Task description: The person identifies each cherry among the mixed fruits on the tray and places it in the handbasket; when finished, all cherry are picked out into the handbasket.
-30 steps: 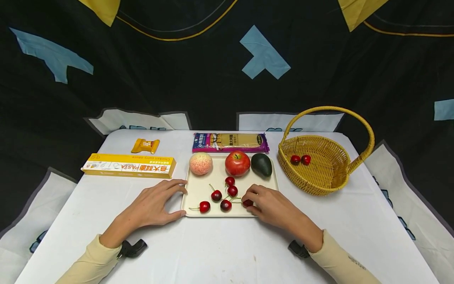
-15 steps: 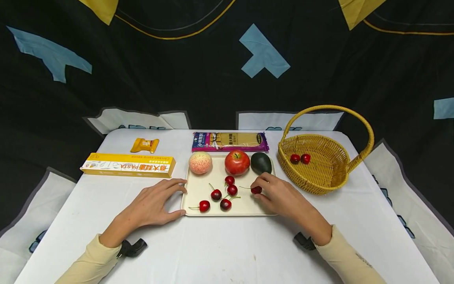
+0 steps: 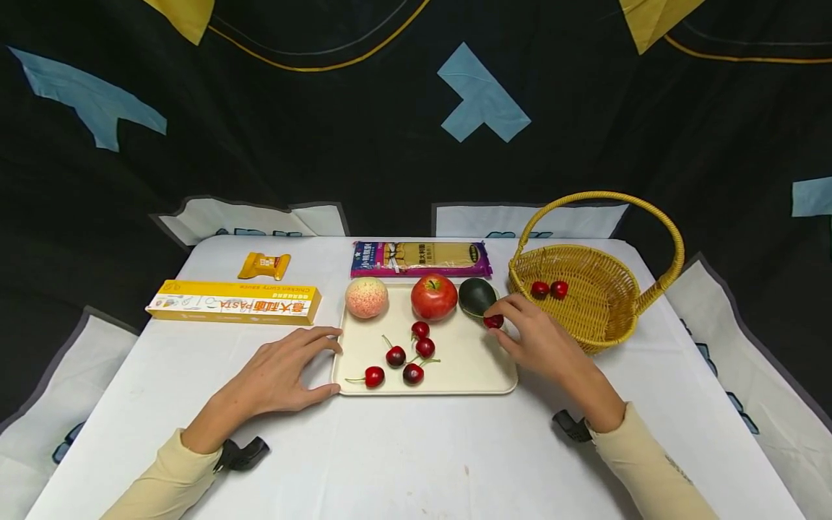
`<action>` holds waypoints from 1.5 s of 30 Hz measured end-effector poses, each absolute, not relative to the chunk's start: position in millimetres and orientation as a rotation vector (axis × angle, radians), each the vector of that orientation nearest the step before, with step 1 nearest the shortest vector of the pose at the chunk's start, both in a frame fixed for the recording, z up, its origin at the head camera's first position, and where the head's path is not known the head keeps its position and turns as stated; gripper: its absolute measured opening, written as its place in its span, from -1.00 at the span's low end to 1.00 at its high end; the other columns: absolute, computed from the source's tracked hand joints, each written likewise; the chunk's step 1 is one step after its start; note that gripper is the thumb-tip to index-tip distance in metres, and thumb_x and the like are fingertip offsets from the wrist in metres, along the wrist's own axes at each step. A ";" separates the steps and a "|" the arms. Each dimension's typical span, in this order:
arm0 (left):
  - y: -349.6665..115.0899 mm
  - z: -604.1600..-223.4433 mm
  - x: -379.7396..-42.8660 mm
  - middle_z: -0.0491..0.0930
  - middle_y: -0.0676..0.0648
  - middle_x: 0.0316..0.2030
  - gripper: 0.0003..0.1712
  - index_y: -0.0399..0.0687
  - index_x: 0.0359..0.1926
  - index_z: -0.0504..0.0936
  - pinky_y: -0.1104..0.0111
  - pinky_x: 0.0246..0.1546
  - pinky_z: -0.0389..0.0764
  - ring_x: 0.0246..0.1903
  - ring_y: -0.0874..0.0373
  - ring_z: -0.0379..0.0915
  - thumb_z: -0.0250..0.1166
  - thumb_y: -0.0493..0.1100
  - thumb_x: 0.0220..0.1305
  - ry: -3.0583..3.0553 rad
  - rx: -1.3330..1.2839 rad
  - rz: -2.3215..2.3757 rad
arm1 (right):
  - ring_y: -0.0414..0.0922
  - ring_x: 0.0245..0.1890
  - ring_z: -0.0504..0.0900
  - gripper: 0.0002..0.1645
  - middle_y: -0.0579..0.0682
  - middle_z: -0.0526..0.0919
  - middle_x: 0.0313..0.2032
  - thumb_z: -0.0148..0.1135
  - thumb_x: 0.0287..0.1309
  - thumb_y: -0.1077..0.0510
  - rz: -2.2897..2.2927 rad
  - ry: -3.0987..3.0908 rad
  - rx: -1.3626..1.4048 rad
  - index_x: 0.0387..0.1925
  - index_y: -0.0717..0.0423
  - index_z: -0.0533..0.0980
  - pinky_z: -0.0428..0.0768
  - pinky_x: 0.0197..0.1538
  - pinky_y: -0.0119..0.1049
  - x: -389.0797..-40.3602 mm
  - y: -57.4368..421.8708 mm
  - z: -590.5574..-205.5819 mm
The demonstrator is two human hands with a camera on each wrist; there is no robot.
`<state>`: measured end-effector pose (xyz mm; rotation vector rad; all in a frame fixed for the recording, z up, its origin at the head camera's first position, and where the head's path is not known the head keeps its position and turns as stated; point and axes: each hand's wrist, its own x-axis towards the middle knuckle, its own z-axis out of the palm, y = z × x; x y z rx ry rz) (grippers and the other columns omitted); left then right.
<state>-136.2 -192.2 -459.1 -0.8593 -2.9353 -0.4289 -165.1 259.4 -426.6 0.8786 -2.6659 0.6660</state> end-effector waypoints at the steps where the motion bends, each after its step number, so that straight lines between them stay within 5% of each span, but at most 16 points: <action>1: -191.8 -459.1 -136.3 0.50 0.10 0.44 -0.38 0.29 0.16 0.66 -0.05 -0.07 0.69 0.29 0.03 0.54 0.49 0.40 0.17 -2.935 -0.861 -0.430 | 0.07 -0.01 0.74 -0.55 0.05 0.68 0.05 0.58 0.14 0.38 0.658 -2.647 0.875 0.05 0.05 0.68 0.76 -0.01 0.07 -166.1 262.4 -426.6; 7: -191.3 -458.8 -136.7 0.49 0.11 0.45 -0.37 0.29 0.16 0.66 -0.05 -0.03 0.68 0.31 0.03 0.53 0.47 0.42 0.18 -2.945 -0.858 -0.419 | 0.01 0.00 0.70 -0.55 0.03 0.69 0.02 0.57 0.10 0.42 0.636 -2.568 0.833 0.01 0.06 0.71 0.74 0.01 0.03 -170.5 278.3 -423.6; 15: -191.5 -458.8 -136.3 0.49 0.10 0.46 -0.37 0.29 0.17 0.66 -0.05 -0.02 0.69 0.29 0.02 0.53 0.47 0.41 0.18 -2.954 -0.854 -0.415 | 0.00 -0.02 0.69 -0.58 0.04 0.71 -0.01 0.59 0.10 0.41 0.700 -2.540 0.738 -0.01 0.10 0.69 0.44 0.11 -0.66 -174.8 296.5 -416.7; 24: -191.5 -460.4 -137.2 0.49 0.11 0.45 -0.38 0.29 0.16 0.66 -0.06 -0.03 0.69 0.28 0.02 0.54 0.49 0.39 0.17 -2.938 -0.856 -0.414 | 0.06 -0.12 0.74 -0.59 0.09 0.73 -0.05 0.57 0.13 0.40 0.789 -2.561 0.588 0.02 0.19 0.67 0.46 0.01 -0.72 -183.2 321.0 -419.4; 27: -191.5 -460.8 -137.2 0.50 0.11 0.44 -0.39 0.28 0.15 0.66 -0.06 -0.06 0.69 0.26 0.02 0.56 0.50 0.37 0.16 -2.923 -0.862 -0.423 | 0.10 -0.12 0.76 -0.59 0.11 0.73 -0.05 0.58 0.14 0.37 0.774 -2.579 0.530 0.03 0.20 0.67 0.57 -0.01 -0.61 -185.5 328.7 -423.4; 31: -191.4 -460.7 -137.2 0.50 0.10 0.44 -0.40 0.27 0.15 0.66 -0.08 -0.07 0.68 0.26 0.01 0.56 0.51 0.35 0.17 -2.919 -0.865 -0.435 | 0.15 -0.10 0.75 -0.61 0.14 0.72 -0.06 0.56 0.15 0.36 0.735 -2.609 0.487 0.02 0.22 0.66 0.71 -0.05 -0.19 -187.7 336.5 -428.2; 36: -191.5 -459.9 -137.6 0.49 0.11 0.45 -0.38 0.28 0.16 0.66 -0.07 -0.05 0.68 0.27 0.01 0.55 0.50 0.38 0.16 -2.926 -0.866 -0.433 | 0.24 -0.05 0.70 -0.62 0.24 0.68 -0.02 0.51 0.22 0.36 0.719 -2.680 0.421 0.06 0.26 0.63 0.68 -0.03 0.22 -191.9 345.9 -430.1; 45: -192.1 -459.7 -136.6 0.51 0.11 0.44 -0.38 0.28 0.16 0.67 -0.06 -0.10 0.69 0.25 0.03 0.56 0.51 0.37 0.14 -2.920 -0.866 -0.436 | 0.32 -0.04 0.68 -0.63 0.35 0.66 -0.01 0.49 0.27 0.34 0.684 -2.715 0.439 0.07 0.31 0.60 0.66 -0.04 0.31 -206.9 361.8 -431.3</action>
